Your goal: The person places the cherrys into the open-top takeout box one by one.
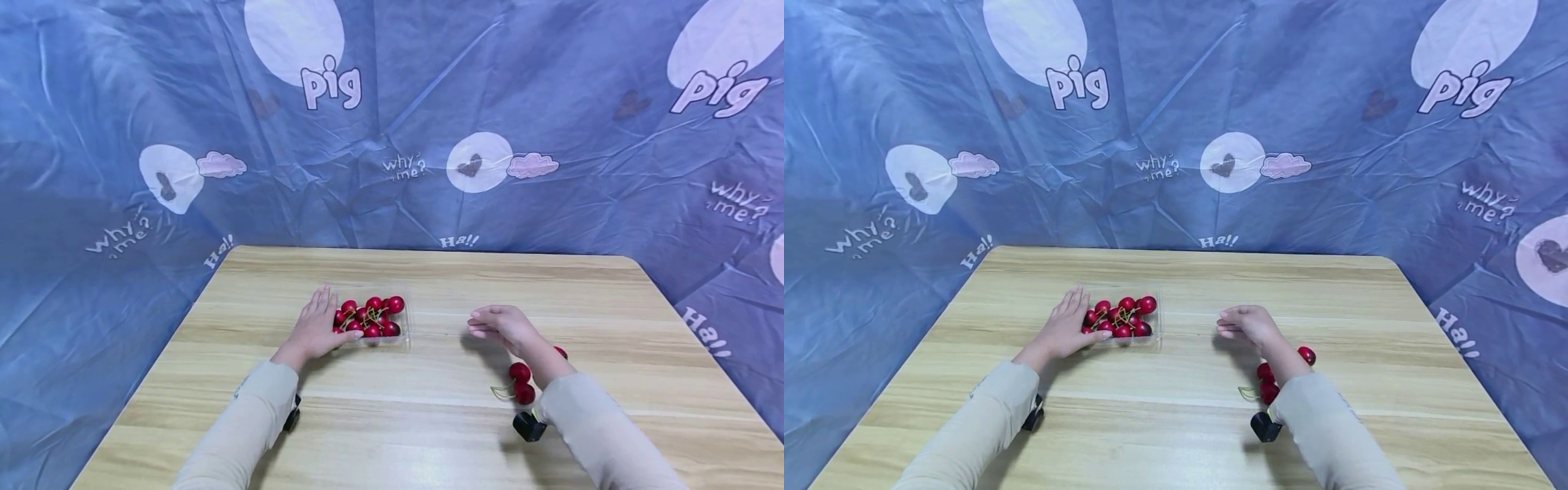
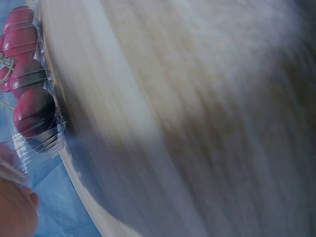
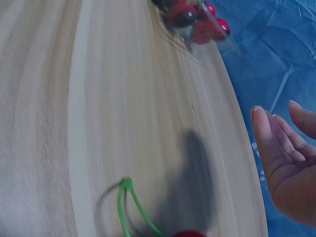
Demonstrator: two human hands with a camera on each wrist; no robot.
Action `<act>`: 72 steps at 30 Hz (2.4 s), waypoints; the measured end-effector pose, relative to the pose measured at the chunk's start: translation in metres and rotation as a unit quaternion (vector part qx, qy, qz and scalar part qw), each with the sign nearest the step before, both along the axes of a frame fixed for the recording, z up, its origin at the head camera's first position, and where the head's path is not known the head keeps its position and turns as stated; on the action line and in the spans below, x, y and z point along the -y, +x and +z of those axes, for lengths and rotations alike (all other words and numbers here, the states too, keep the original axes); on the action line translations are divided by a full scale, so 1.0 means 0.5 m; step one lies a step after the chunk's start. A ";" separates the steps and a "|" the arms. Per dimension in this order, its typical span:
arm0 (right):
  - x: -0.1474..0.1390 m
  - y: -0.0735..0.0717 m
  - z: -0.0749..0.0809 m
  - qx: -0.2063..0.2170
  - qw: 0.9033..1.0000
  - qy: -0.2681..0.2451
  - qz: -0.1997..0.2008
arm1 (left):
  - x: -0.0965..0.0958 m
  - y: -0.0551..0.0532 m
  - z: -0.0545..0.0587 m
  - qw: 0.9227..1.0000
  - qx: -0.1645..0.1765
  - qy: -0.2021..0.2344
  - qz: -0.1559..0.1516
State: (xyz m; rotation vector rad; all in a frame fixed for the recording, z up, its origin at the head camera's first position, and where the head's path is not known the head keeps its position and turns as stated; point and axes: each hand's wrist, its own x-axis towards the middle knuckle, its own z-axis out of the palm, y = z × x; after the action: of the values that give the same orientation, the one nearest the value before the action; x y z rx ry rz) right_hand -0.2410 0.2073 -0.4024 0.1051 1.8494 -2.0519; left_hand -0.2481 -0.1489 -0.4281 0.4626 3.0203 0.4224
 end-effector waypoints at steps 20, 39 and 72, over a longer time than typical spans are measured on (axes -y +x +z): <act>-0.136 0.011 -0.006 -0.003 0.999 0.037 0.007 | -0.017 0.029 -0.001 1.000 0.002 0.009 0.011; -0.218 0.011 -0.025 -0.020 0.993 0.109 0.030 | -0.018 0.026 -0.002 1.000 0.003 0.007 0.005; -0.274 0.021 -0.049 -0.028 0.966 0.215 0.140 | -0.019 0.029 0.004 1.000 0.005 0.010 0.005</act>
State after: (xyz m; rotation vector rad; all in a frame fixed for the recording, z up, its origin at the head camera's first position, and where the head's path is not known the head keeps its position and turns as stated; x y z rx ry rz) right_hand -0.2305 0.3442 -0.4270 -0.0978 2.1760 -1.4599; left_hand -0.2338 -0.1393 -0.4260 0.4459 3.0128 0.4558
